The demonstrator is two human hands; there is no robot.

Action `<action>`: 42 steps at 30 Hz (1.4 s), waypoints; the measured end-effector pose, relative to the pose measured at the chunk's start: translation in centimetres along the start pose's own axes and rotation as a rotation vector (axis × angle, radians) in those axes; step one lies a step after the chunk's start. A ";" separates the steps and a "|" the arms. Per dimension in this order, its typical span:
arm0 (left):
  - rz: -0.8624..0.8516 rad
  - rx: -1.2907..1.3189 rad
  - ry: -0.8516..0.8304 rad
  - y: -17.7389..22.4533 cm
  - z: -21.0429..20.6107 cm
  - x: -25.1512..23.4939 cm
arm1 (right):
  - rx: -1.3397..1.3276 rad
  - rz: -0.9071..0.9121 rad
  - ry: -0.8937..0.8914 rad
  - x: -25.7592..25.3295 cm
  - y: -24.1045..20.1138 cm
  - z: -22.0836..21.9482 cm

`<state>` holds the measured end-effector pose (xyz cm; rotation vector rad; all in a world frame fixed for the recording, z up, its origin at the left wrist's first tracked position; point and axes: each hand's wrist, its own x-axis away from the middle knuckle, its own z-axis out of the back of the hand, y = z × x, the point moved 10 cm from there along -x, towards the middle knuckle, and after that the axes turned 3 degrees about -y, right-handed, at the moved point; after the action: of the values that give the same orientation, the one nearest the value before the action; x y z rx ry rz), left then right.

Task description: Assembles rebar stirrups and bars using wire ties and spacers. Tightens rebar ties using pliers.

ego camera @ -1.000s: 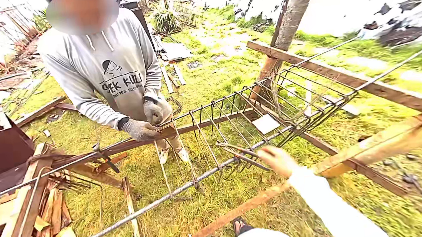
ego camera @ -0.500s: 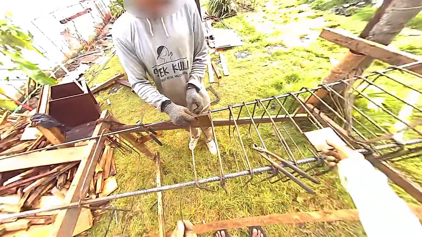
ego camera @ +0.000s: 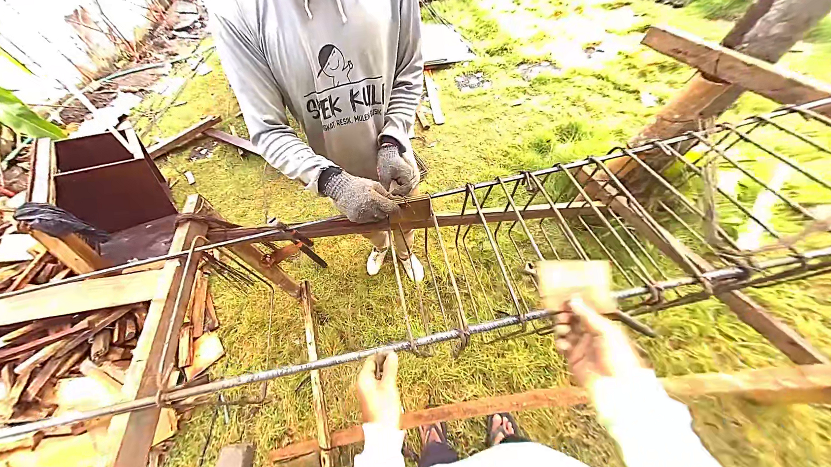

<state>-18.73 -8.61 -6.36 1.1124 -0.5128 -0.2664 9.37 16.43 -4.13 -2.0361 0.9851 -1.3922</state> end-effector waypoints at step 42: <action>0.070 -0.455 -0.604 3.1 -5.3 -9.0 | 0.118 -0.311 -0.057 3.0 18.1 -10.2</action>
<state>-23.83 0.91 -7.68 0.5542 -0.9683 -0.6323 -4.76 2.87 -11.78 -2.1924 0.5640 -1.4965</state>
